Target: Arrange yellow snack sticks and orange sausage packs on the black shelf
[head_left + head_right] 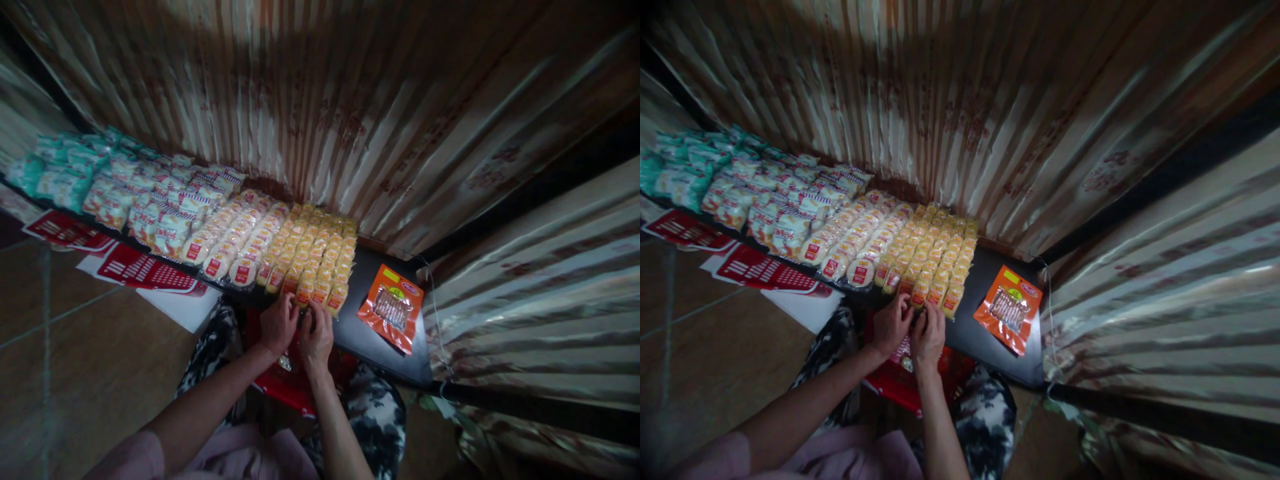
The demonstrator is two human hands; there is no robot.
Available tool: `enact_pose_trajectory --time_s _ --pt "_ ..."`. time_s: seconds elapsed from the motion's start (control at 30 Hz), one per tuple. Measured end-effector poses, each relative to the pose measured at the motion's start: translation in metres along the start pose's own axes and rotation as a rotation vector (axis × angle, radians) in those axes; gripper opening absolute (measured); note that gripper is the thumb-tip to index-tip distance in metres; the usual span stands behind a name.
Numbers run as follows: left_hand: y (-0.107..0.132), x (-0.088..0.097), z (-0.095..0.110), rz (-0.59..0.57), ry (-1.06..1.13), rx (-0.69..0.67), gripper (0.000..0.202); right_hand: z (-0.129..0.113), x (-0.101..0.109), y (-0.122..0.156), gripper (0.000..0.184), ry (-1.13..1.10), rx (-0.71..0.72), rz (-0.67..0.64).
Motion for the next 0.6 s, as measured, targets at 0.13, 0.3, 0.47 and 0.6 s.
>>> enact_pose_trajectory --time_s 0.13,0.3,0.47,0.6 --pt "0.000 -0.002 -0.003 0.016 0.007 0.014 0.018 -0.007 0.008 -0.001 0.026 -0.056 0.037 0.043" --pt "0.001 -0.007 -0.008 0.062 0.015 -0.045 0.016 -0.011 0.023 -0.007 0.025 -0.061 -0.012 0.117" --pt "0.005 -0.009 -0.012 0.171 0.066 -0.122 0.013 -0.003 0.031 -0.011 0.023 -0.059 -0.043 0.143" --pt "0.010 -0.005 -0.012 0.328 0.137 -0.195 0.010 0.007 0.034 -0.016 0.022 -0.058 -0.089 0.163"
Point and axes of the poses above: each hand's wrist, its own y-axis away from the middle knuckle, its own x-axis out of the back of the hand, z = x × y, the point moved 2 cm from there along -y, towards the middle knuckle, and after that the axes turned 9 degrees about -x, right-handed, at the moved point
